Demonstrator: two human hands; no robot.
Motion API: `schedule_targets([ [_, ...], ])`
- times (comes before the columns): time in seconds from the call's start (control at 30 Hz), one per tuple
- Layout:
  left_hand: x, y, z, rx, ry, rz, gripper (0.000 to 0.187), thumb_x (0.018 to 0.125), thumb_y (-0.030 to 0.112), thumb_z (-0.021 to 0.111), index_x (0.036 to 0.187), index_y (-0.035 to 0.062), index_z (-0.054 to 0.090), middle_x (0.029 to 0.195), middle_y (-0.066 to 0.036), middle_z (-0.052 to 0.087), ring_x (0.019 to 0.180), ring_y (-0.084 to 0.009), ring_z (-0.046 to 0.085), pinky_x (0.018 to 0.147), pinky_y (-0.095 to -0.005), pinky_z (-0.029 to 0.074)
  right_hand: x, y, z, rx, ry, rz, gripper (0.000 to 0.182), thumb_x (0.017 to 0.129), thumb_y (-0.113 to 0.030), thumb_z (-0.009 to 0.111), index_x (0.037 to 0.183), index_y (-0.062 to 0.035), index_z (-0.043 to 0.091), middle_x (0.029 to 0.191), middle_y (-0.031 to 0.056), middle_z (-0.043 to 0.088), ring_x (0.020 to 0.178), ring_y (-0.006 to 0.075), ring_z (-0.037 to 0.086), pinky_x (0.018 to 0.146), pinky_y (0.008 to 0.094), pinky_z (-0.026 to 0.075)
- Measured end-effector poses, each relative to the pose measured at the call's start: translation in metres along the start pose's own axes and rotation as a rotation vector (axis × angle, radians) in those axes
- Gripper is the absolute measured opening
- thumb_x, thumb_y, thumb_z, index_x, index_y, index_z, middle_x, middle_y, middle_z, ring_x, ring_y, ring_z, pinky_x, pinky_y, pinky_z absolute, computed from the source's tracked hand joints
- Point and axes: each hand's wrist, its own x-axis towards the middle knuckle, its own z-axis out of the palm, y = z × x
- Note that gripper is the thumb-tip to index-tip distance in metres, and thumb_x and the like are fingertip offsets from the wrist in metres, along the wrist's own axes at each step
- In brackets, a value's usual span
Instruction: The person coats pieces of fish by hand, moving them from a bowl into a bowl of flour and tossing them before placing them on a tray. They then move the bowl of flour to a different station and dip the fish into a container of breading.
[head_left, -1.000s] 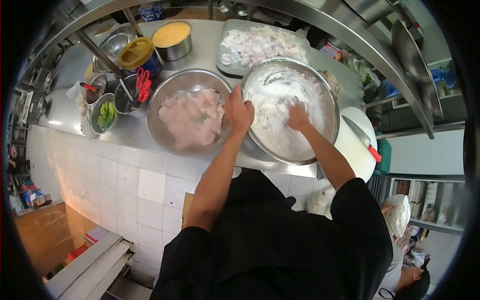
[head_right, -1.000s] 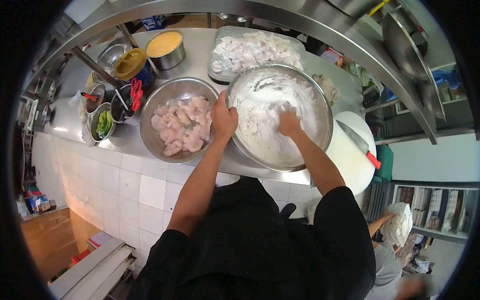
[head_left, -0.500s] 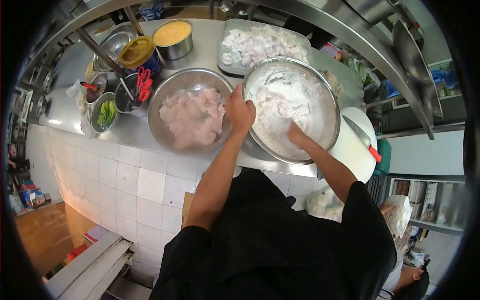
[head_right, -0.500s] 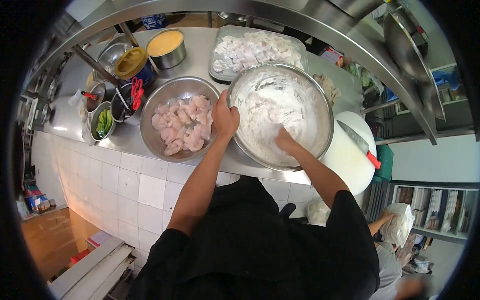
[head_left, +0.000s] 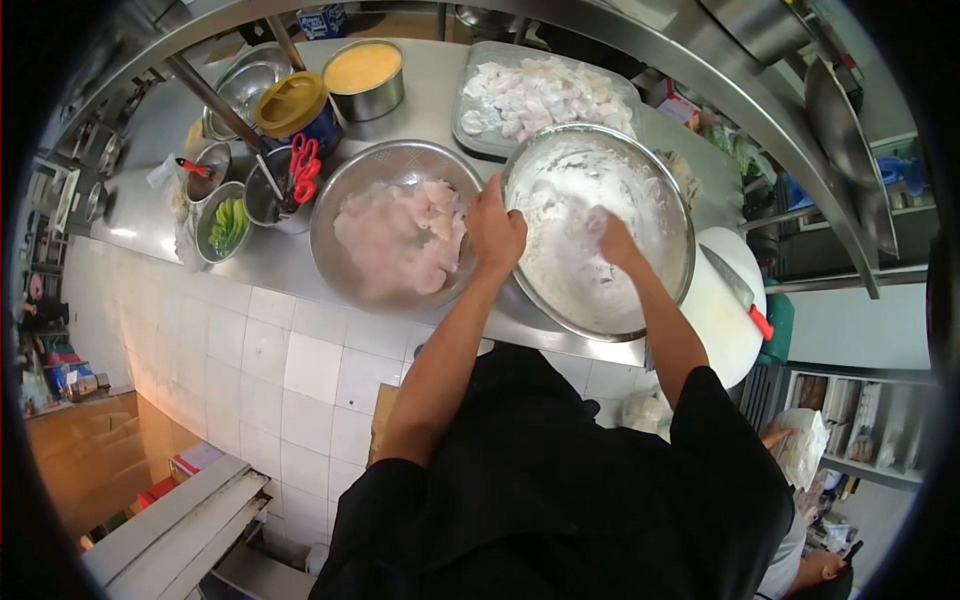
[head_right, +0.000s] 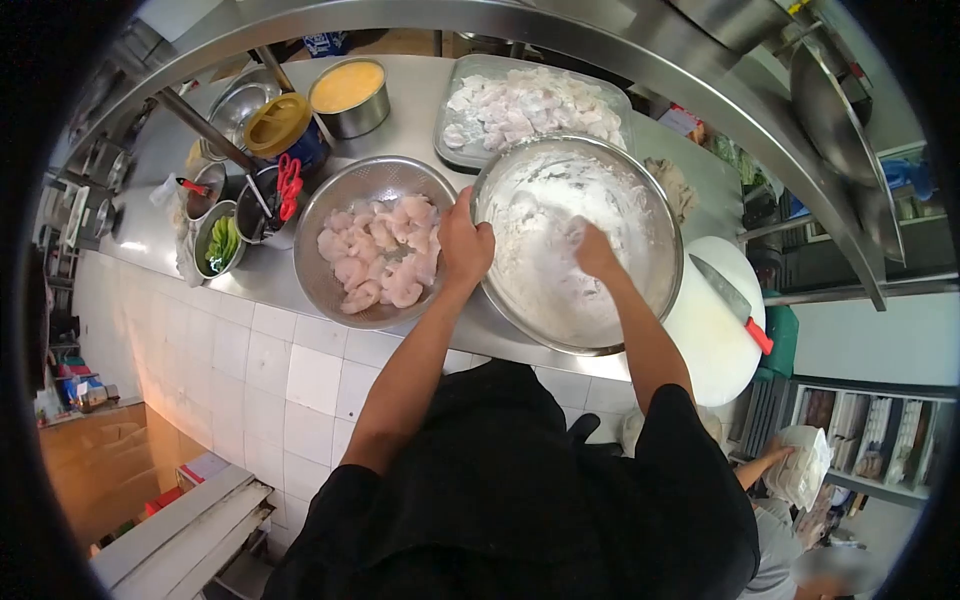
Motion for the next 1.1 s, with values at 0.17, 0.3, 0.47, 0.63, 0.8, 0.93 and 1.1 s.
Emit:
schedule_targets([
  [0.17,-0.003,0.002,0.000,0.001,-0.024,-0.005,0.057,0.071,0.002,0.051,0.127,0.0006,0.043,0.115,-0.020,0.054,0.108,-0.0356,0.045,0.091,-0.0500,0.031,-0.045,0.007,0.006,-0.128,-0.172,-0.200,0.042,0.071,-0.008,0.061,0.112,-0.0013,0.052,0.096,0.0235,0.060,0.094,0.0366,0.058,0.083,0.0396,0.046],
  [0.3,0.002,0.006,-0.001,0.013,-0.037,-0.027,0.056,0.071,0.002,0.051,0.127,0.0014,0.043,0.115,-0.018,0.054,0.107,-0.0346,0.046,0.091,-0.0500,0.030,-0.032,0.000,0.016,-0.171,-0.228,-0.195,0.055,0.069,-0.007,0.063,0.121,-0.0010,0.047,0.111,0.0262,0.054,0.107,0.0373,0.049,0.094,0.0400,0.038],
  [0.47,-0.002,0.010,-0.003,0.023,-0.048,-0.057,0.057,0.072,0.002,0.050,0.128,0.0015,0.043,0.113,-0.019,0.055,0.106,-0.0348,0.046,0.091,-0.0501,0.030,0.017,-0.011,0.038,-0.305,0.105,-0.171,0.047,0.071,-0.010,0.061,0.118,-0.0059,0.052,0.113,0.0243,0.055,0.109,0.0375,0.050,0.094,0.0416,0.039],
  [0.63,0.001,0.004,-0.003,0.043,-0.057,-0.043,0.058,0.071,0.003,0.051,0.128,0.0010,0.042,0.109,-0.019,0.056,0.105,-0.0352,0.047,0.089,-0.0500,0.031,0.075,-0.020,0.023,-0.024,0.115,0.115,0.040,0.075,-0.013,0.058,0.113,-0.0039,0.054,0.109,0.0244,0.057,0.106,0.0360,0.054,0.089,0.0396,0.044],
  [0.8,-0.001,-0.002,0.001,0.034,-0.013,0.000,0.058,0.071,0.003,0.052,0.128,0.0009,0.041,0.108,-0.019,0.056,0.104,-0.0351,0.048,0.088,-0.0494,0.032,0.097,-0.064,0.044,-0.378,-0.082,0.086,0.037,0.073,-0.018,0.059,0.105,0.0014,0.058,0.107,0.0252,0.059,0.103,0.0363,0.056,0.088,0.0444,0.044],
  [0.93,-0.001,0.004,-0.003,0.046,-0.035,-0.028,0.058,0.071,0.003,0.052,0.128,0.0011,0.042,0.108,-0.019,0.056,0.104,-0.0342,0.048,0.088,-0.0496,0.032,0.090,-0.026,0.060,-0.464,-0.003,-0.317,0.043,0.071,-0.019,0.066,0.109,-0.0032,0.056,0.104,0.0196,0.060,0.096,0.0306,0.059,0.085,0.0423,0.046],
  [1.1,0.001,0.006,-0.002,0.038,-0.030,-0.044,0.058,0.071,0.003,0.052,0.128,0.0022,0.042,0.108,-0.018,0.057,0.105,-0.0335,0.048,0.089,-0.0502,0.031,0.066,-0.038,-0.031,0.576,-0.068,0.189,0.034,0.073,-0.004,0.061,0.106,-0.0074,0.056,0.093,0.0080,0.056,0.075,0.0154,0.054,0.069,0.0285,0.048],
])
